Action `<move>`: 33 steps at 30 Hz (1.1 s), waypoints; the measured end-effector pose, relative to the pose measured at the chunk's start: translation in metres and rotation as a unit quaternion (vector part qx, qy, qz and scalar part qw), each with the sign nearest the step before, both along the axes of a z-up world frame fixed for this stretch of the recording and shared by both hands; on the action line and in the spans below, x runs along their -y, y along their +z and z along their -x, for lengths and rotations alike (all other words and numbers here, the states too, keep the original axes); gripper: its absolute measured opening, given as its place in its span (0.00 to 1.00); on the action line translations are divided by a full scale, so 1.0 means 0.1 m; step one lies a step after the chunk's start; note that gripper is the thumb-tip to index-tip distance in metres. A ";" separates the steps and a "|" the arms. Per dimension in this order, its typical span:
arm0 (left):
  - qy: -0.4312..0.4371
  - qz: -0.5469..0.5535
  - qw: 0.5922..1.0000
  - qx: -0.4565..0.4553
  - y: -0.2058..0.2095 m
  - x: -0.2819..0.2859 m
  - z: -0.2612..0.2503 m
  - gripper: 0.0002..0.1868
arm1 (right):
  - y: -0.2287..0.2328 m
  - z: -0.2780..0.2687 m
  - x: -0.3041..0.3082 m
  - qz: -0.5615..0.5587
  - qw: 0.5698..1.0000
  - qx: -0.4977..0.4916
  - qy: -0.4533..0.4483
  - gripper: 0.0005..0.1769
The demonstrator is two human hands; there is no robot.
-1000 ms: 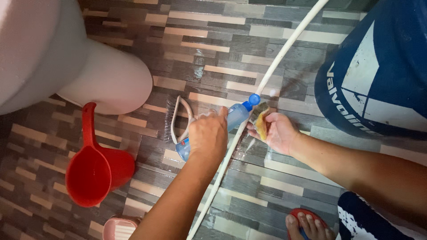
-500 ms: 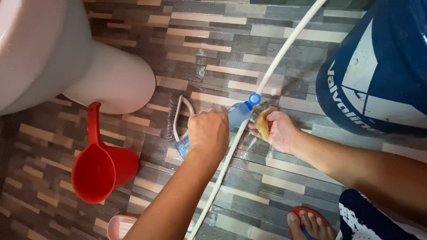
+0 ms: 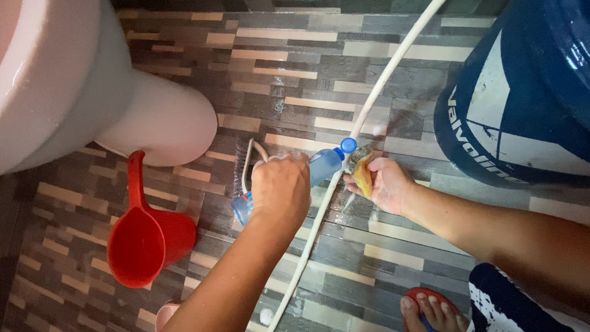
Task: The person scrubs a white bidet sprayer with a yellow sponge and soap, then scrubs a long white hose with a brush. They apply ethyl alcohol to the brush and continue scrubbing the hose.
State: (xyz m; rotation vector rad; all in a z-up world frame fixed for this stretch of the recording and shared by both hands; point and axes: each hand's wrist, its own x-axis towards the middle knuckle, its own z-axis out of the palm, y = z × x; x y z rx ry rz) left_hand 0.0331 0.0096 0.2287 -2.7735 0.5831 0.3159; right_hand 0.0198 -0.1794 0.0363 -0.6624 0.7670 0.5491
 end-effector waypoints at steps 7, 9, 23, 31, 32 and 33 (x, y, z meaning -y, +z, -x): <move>0.000 0.030 1.000 0.001 -0.03 0.03 -0.01 0.12 | -0.01 0.00 0.03 0.003 1.000 0.005 0.010 0.22; 0.005 0.018 1.000 0.002 -0.06 0.02 -0.02 0.10 | -0.02 0.00 0.04 0.002 1.000 0.009 0.012 0.23; 0.130 0.149 0.980 -0.027 -0.14 -0.23 0.24 0.29 | -0.04 0.00 0.04 0.008 0.997 0.065 0.032 0.21; 0.332 0.513 0.786 0.092 -0.39 -0.51 0.71 0.35 | -0.06 0.00 -0.02 -0.049 0.974 0.214 0.062 0.23; 0.357 0.523 0.764 0.126 -0.44 -0.54 0.74 0.35 | -0.04 0.02 -0.03 -0.042 0.973 0.217 0.061 0.23; 0.381 0.530 0.740 0.160 -0.50 -0.56 0.77 0.35 | -0.02 0.02 -0.05 -0.036 0.973 0.219 0.061 0.23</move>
